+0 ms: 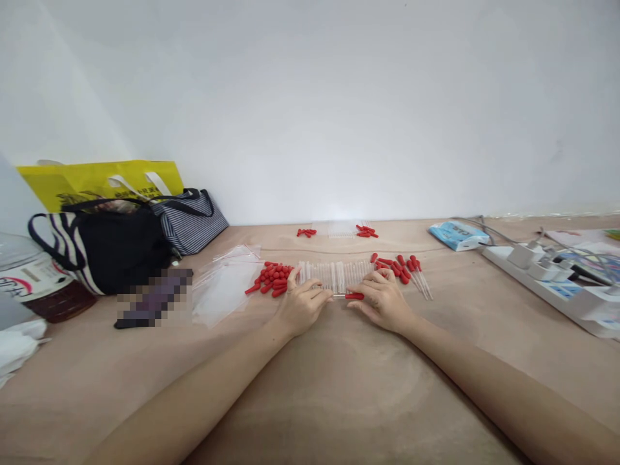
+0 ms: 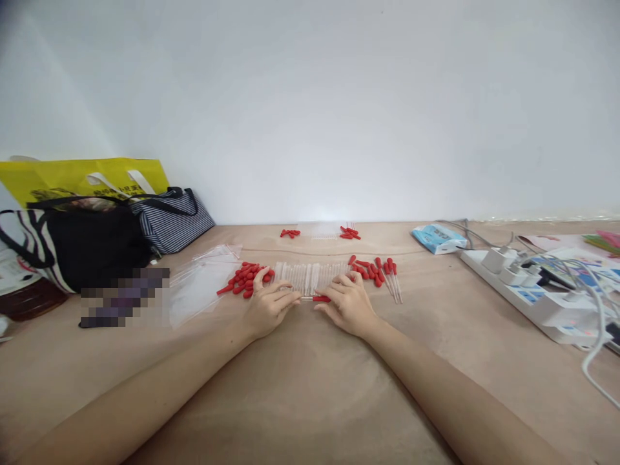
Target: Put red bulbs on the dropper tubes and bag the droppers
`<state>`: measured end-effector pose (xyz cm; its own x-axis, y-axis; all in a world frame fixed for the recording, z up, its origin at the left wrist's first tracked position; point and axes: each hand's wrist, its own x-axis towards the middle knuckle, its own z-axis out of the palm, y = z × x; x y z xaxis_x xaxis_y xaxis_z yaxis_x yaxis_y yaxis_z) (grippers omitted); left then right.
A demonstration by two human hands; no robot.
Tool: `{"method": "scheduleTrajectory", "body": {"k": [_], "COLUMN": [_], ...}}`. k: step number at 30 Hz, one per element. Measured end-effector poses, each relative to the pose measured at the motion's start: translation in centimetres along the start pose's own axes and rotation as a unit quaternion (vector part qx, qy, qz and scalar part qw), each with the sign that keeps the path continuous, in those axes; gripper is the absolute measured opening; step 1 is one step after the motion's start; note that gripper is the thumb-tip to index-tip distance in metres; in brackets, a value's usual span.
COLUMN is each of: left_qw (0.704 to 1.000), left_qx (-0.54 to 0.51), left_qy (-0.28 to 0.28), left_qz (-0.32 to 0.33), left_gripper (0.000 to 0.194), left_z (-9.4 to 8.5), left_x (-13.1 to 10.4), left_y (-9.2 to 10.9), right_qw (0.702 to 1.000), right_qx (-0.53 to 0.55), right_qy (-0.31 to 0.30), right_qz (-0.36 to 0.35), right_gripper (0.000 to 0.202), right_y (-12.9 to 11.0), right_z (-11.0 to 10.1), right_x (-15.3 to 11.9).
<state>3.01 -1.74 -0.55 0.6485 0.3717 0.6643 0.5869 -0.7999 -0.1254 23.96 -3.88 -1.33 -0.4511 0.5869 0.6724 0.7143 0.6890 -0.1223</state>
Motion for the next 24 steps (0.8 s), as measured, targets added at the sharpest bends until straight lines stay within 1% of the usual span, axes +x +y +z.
{"method": "scheduleTrajectory", "body": {"k": [5, 7, 9, 11, 13, 15, 17, 19, 20, 21, 23, 24], "left_qw": [1.000, 0.999, 0.999, 0.999, 0.998, 0.997, 0.996, 0.995, 0.994, 0.993, 0.990, 0.989], "left_qx": [-0.015, -0.019, -0.022, -0.029, -0.038, -0.048, -0.060, -0.079, -0.091, -0.102, -0.118, -0.121], "left_qy": [0.019, 0.024, 0.032, 0.043, 0.051, 0.047, 0.033, 0.015, 0.008, 0.001, -0.013, -0.019], "left_qz": [0.016, 0.018, 0.012, -0.002, -0.022, -0.041, -0.053, -0.055, -0.056, -0.059, -0.070, -0.080], "left_gripper": [0.017, 0.015, 0.014, 0.014, 0.014, 0.016, 0.019, 0.021, 0.022, 0.022, 0.027, 0.029], "left_z": [0.3, 0.2, 0.1, 0.0, -0.2, -0.2, -0.3, -0.2, -0.2, -0.2, -0.2, -0.2], "left_x": [-0.1, -0.1, 0.0, 0.1, 0.3, 0.4, 0.4, 0.3, 0.3, 0.2, 0.1, 0.1], "left_y": [-0.3, -0.4, -0.3, -0.1, 0.2, 0.6, 0.8, 0.9, 0.8, 0.7, 0.3, 0.2], "right_qw": [1.000, 0.999, 0.998, 0.990, 0.968, 0.927, 0.877, 0.842, 0.835, 0.836, 0.854, 0.864], "right_qx": [0.019, 0.024, 0.034, 0.071, 0.157, 0.278, 0.390, 0.452, 0.458, 0.445, 0.376, 0.334], "right_qy": [0.014, 0.025, 0.038, 0.057, 0.078, 0.092, 0.096, 0.104, 0.113, 0.123, 0.141, 0.137], "right_qz": [-0.007, 0.002, 0.040, 0.105, 0.179, 0.235, 0.262, 0.276, 0.285, 0.297, 0.331, 0.351], "right_gripper": [0.013, 0.014, 0.021, 0.035, 0.039, 0.034, 0.031, 0.032, 0.034, 0.037, 0.045, 0.046], "right_y": [0.1, 0.2, 0.3, 0.1, -0.4, -1.3, -2.3, -2.8, -2.7, -2.2, -0.3, 1.1], "right_z": [0.2, 0.2, 0.3, 0.5, 1.0, 1.7, 2.4, 2.8, 2.7, 2.3, 1.0, 0.1], "right_x": [-0.1, -0.2, -0.3, -0.2, 0.0, 0.3, 0.8, 1.4, 1.7, 2.1, 2.6, 2.7]}}
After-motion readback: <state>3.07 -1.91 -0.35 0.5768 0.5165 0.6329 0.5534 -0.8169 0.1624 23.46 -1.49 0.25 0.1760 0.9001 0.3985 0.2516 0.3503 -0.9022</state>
